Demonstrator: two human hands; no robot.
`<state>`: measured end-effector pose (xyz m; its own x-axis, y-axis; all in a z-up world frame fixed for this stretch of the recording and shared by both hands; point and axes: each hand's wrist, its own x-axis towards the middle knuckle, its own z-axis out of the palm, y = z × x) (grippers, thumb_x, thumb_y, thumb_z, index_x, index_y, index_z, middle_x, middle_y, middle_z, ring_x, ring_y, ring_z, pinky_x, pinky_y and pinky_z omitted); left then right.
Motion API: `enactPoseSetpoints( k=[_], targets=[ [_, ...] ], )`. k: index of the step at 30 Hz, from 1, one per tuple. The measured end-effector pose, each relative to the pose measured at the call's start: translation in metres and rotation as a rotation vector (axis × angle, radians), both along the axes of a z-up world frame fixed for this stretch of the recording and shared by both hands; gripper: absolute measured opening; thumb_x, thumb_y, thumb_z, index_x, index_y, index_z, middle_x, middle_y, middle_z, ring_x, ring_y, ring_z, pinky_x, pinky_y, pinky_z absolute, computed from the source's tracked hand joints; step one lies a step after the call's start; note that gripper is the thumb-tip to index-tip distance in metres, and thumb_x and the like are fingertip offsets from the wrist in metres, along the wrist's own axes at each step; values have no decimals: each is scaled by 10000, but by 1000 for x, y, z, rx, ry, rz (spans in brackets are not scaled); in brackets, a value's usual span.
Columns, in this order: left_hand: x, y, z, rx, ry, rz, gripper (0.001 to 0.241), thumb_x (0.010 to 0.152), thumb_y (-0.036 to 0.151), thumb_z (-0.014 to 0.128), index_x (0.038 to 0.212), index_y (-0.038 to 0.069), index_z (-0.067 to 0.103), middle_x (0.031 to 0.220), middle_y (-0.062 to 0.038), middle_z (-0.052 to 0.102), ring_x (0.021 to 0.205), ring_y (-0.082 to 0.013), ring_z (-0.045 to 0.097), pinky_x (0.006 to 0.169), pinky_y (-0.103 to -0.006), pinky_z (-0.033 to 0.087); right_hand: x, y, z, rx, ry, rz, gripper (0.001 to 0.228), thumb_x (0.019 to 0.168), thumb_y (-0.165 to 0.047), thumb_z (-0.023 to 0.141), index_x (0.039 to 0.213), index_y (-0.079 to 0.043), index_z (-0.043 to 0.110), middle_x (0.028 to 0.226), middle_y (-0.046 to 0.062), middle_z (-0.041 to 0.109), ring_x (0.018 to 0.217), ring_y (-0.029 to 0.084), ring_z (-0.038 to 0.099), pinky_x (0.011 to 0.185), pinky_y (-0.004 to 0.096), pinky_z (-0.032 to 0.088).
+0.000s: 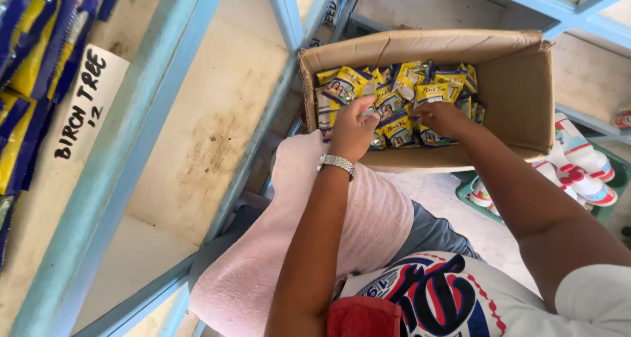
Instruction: Stocking small packets of powdered milk onto a grocery store shelf from a cardboard box.
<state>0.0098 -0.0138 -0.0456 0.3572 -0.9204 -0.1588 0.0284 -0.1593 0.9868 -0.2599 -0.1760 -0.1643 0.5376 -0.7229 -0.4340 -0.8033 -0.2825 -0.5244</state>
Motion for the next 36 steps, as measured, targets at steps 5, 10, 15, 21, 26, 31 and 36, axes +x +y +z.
enactPoseSetpoints(
  k=[5,10,15,21,26,31,36],
  targets=[
    [-3,5,14,29,-157,-136,316,884,173,722,1189,89,735,1026,-114,774,900,-187,736,836,-311,588,-18,3,-106,-30,225,310,490,813,-312,754,1299,-299,690,1205,138,726,1088,364,694,964,448,553],
    [-4,6,25,1,-188,-124,302,892,185,712,1179,92,737,1038,-115,761,919,-186,727,841,-319,586,-3,26,-42,42,530,312,446,885,-367,672,1331,-353,666,1229,127,722,1101,367,695,970,468,554],
    [-3,3,23,77,-191,-126,303,882,208,716,1167,108,738,1028,-112,756,886,-190,727,817,-325,585,12,38,-8,-33,518,276,480,877,-336,693,1332,-198,626,1191,185,719,1076,410,687,920,516,558],
    [-4,2,19,63,-231,-137,307,877,211,716,1166,111,742,997,-116,758,866,-207,726,814,-338,583,7,23,-21,-74,526,80,251,945,-260,660,1144,-132,741,1173,215,734,1070,406,708,893,527,568],
    [-3,0,5,41,-229,-117,305,875,219,715,1153,96,745,1012,-126,764,899,-214,739,829,-337,585,16,28,8,-219,155,-118,166,901,-274,727,1045,-192,737,1016,181,747,962,388,709,858,485,553],
    [-5,1,-2,31,-219,-103,308,868,215,716,1151,96,751,1032,-126,771,942,-213,742,839,-340,585,22,28,46,-282,-20,-198,205,843,-168,746,1047,-156,731,895,126,742,837,296,723,781,421,566],
    [-4,1,3,74,-229,-110,327,857,225,731,1159,102,747,1049,-125,771,957,-227,747,857,-347,586,56,36,102,31,-331,-487,201,899,-77,709,1098,-82,688,875,89,697,709,197,671,638,333,569]
  ],
)
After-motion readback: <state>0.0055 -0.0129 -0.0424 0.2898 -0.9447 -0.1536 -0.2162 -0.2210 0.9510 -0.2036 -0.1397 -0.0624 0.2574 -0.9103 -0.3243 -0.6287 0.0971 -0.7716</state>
